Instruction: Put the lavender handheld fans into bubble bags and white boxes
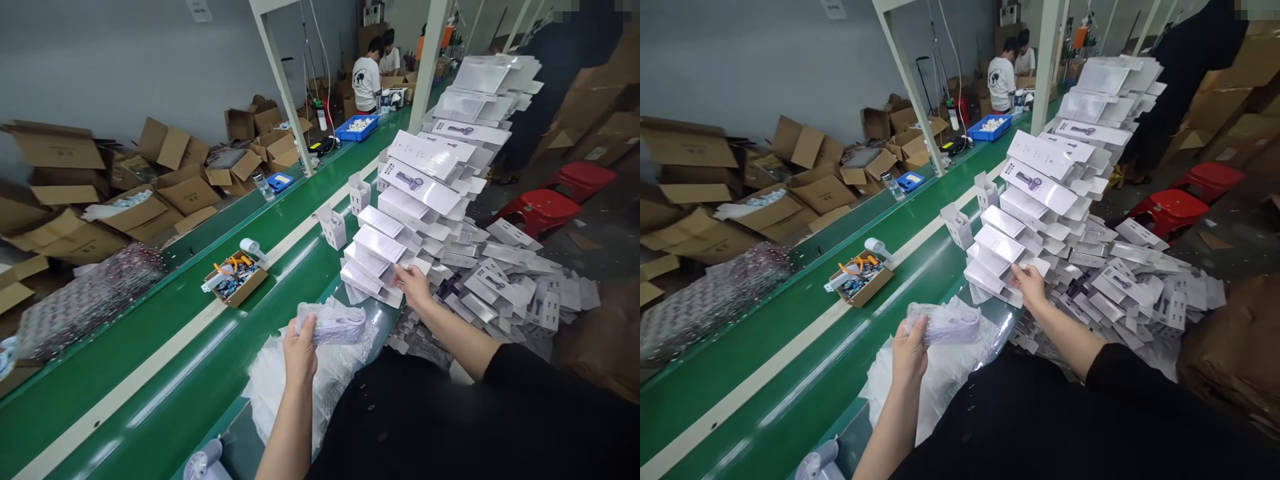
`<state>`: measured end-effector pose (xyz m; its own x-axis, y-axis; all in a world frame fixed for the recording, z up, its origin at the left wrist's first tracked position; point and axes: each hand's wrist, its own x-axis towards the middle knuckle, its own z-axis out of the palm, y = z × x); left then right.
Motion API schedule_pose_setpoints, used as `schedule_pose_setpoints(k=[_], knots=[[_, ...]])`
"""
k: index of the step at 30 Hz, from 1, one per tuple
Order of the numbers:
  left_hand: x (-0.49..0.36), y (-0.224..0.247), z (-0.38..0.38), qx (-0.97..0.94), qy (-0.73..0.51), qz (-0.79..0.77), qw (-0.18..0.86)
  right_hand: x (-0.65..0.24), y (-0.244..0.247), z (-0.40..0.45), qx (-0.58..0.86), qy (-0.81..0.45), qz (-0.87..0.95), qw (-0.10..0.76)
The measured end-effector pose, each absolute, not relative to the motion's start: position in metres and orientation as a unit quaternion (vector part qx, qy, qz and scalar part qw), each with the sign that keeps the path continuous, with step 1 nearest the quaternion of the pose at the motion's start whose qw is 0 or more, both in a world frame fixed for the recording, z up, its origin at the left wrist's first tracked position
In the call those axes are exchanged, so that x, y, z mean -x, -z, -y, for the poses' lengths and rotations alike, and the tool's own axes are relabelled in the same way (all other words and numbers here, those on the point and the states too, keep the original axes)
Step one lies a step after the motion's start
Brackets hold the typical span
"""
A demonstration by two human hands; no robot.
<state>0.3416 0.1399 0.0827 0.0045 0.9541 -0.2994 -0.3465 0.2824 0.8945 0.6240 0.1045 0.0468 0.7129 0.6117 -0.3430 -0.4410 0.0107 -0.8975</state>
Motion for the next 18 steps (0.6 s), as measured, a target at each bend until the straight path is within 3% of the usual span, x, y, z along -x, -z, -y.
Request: schedule_pose_setpoints(k=[4, 11, 15, 18], knots=[[-0.300, -0.092, -0.156, -0.221, -0.576, -0.492, 0.614, -0.598, -0.050, -0.106, 0.606, -0.259, 0.254, 0.708], [-0.251, -0.096, -0.180, -0.184, -0.668, -0.477, 0.540, -0.565, -0.058, -0.244, 0.487, -0.194, 0.729, 0.441], [-0.271, -0.094, -0.212, -0.184, -0.693, -0.471, 0.514, -0.548, -0.035, -0.338, 0.406, -0.229, 0.830, 0.306], [-0.308, -0.090, -0.256, -0.194, -0.718, -0.459, 0.486, -0.543, -0.021, -0.379, 0.384, -0.259, 0.849, 0.255]])
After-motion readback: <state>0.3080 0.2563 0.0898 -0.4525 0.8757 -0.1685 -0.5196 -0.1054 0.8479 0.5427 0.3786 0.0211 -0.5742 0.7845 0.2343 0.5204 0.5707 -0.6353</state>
